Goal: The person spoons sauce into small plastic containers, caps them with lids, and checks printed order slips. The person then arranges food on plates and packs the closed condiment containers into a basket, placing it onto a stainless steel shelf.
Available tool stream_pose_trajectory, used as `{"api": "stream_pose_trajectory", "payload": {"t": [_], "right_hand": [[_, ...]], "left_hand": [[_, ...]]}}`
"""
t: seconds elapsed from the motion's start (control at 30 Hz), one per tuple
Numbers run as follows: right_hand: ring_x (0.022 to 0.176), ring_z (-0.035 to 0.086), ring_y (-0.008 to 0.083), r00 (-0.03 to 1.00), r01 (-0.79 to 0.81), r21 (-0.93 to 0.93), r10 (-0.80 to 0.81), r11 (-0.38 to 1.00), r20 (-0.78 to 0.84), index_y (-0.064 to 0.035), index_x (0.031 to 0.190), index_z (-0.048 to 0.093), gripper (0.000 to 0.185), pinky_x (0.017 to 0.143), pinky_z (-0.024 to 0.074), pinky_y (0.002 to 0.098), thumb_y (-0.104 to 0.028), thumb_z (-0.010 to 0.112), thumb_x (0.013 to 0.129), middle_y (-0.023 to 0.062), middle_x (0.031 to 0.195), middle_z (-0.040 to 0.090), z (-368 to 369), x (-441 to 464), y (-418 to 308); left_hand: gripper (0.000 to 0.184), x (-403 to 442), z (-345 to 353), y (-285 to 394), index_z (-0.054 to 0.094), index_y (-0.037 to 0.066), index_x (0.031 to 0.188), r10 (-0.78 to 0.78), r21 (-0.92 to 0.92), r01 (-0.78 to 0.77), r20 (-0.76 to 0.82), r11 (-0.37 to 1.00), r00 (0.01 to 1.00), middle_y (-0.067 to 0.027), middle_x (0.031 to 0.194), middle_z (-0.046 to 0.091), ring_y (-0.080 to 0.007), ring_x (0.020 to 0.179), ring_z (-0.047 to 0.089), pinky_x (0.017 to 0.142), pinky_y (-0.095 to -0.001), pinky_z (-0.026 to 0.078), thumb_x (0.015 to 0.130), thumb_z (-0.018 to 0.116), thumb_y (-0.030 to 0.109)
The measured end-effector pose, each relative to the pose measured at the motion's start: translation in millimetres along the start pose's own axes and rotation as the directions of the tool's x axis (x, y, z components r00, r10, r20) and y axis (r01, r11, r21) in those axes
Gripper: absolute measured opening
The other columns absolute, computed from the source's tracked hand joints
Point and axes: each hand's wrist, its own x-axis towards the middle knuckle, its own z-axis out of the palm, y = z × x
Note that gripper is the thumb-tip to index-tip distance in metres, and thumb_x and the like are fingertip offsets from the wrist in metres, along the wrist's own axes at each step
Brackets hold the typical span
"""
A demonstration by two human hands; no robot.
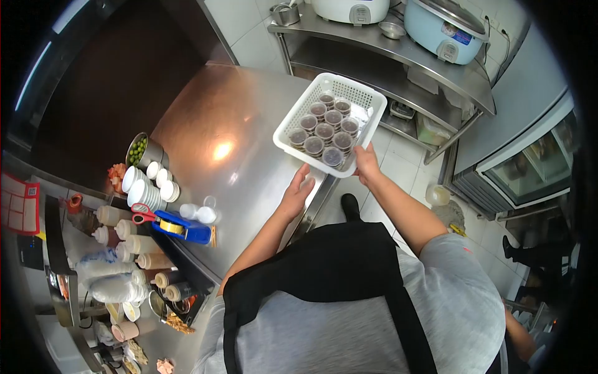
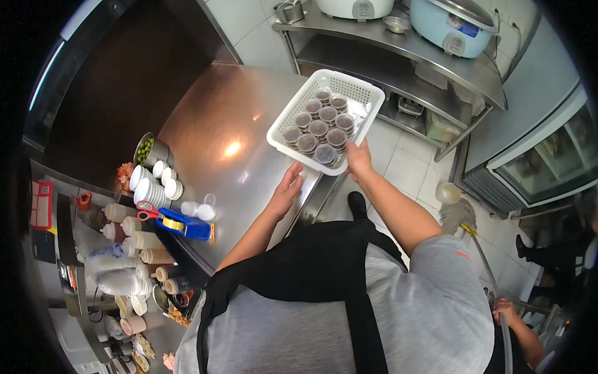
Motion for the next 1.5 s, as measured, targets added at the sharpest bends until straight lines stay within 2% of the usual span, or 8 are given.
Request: {"api": "stream_pose_trajectory", "payload": {"t": [0.17,0.37,0.57,0.77,0.93,1.33,1.47,1.5], "right_hand": [[0.072,0.064,0.0281,0.999,-0.014,-0.111,0.009,0.994,-0.05,-0.0103,0.127,0.035,0.044,0.042,0.0535,0.0431,-0.016,0.046,0.085,0.017,0.101,0.056,-40.6,106.4,-43.7],[0.096,0.057,0.0292,0.997,0.035,-0.09,-0.041,0.995,-0.069,-0.0018,0.126,0.039,0.042,0.075,0.0503,0.0419,-0.01,0.044,0.085,0.0177,0.112,0.054,-122.2,198.3,-104.2],[0.104,0.052,0.0267,0.992,-0.063,-0.035,0.059,0.997,-0.113,-0.0012,0.128,0.039,0.043,0.091,0.0433,0.0402,-0.007,0.041,0.085,0.0143,0.115,0.054,-232.0,228.2,-130.9],[0.103,0.053,0.0225,0.979,-0.115,-0.146,0.087,0.983,-0.184,-0.0024,0.128,0.04,0.044,0.089,0.0434,0.0347,-0.006,0.046,0.085,0.012,0.115,0.054,-294.3,242.8,-110.3],[0.11,0.051,0.0271,0.974,-0.114,-0.058,0.1,0.992,-0.206,-0.0048,0.129,0.039,0.048,0.094,0.0417,0.0377,-0.004,0.047,0.082,0.0127,0.122,0.051,-303.3,319.1,-54.1],[0.111,0.05,0.0315,0.995,-0.062,0.033,0.06,0.998,0.078,-0.0018,0.132,0.031,0.045,0.094,0.0423,0.0459,-0.005,0.044,0.088,0.0141,0.124,0.048,-84.0,652.2,20.3],[0.102,0.054,0.0279,0.999,-0.029,0.06,0.027,0.998,0.024,-0.0034,0.122,0.043,0.035,0.09,0.0452,0.0434,-0.014,0.05,0.089,0.0124,0.115,0.053,-39.6,764.0,65.5],[0.101,0.054,0.0254,0.99,-0.137,-0.04,0.135,0.99,-0.04,-0.0029,0.122,0.046,0.038,0.083,0.0494,0.0401,-0.021,0.055,0.09,0.0106,0.118,0.053,-35.9,798.5,73.0]], "left_hand": [[0.059,60.0,-20.2,-2.2,0.036,0.005,0.136,0.128,0.269,-0.096,-0.106,0.958,0.986,-0.0203,0.133,0.042,-0.0317,0.126,0.038,0.104,-0.0376,0.03,0.087,0.057,0.03],[0.056,169.4,-52.9,-4.7,0.04,0.003,0.131,0.305,0.648,-0.076,-0.248,0.758,0.92,-0.0218,0.128,0.045,-0.0365,0.121,0.04,0.103,-0.0417,0.03,0.084,0.06,0.023],[0.054,281.8,-72.6,-14.5,0.042,0.003,0.13,0.329,0.716,0.08,-0.413,0.694,0.849,-0.0231,0.13,0.042,-0.0429,0.125,0.032,0.106,-0.0478,0.023,0.084,0.058,0.025],[0.055,344.6,-74.7,-9.9,0.042,0.007,0.13,0.297,0.818,0.26,-0.454,0.513,0.84,-0.0178,0.136,0.037,-0.0375,0.129,0.028,0.107,-0.0467,0.02,0.083,0.059,0.029],[0.057,348.0,-69.1,-0.6,0.043,0.01,0.13,0.235,0.818,0.347,-0.488,0.458,0.841,-0.0145,0.137,0.036,-0.0342,0.131,0.027,0.107,-0.0469,0.02,0.08,0.062,0.031],[0.064,354.3,-77.5,8.8,0.045,0.011,0.129,0.064,0.761,0.444,-0.532,0.473,0.844,-0.0149,0.138,0.035,-0.0365,0.131,0.028,0.104,-0.0515,0.022,0.074,0.068,0.033],[0.064,358.6,-83.6,5.8,0.045,0.011,0.129,0.033,0.765,0.423,-0.499,0.485,0.866,-0.0166,0.137,0.036,-0.0381,0.13,0.029,0.102,-0.0531,0.024,0.076,0.065,0.04],[0.064,358.5,-84.9,5.6,0.045,0.011,0.129,0.02,0.76,0.422,-0.495,0.495,0.868,-0.0168,0.137,0.036,-0.0383,0.13,0.03,0.102,-0.0533,0.025,0.076,0.065,0.041]]}}
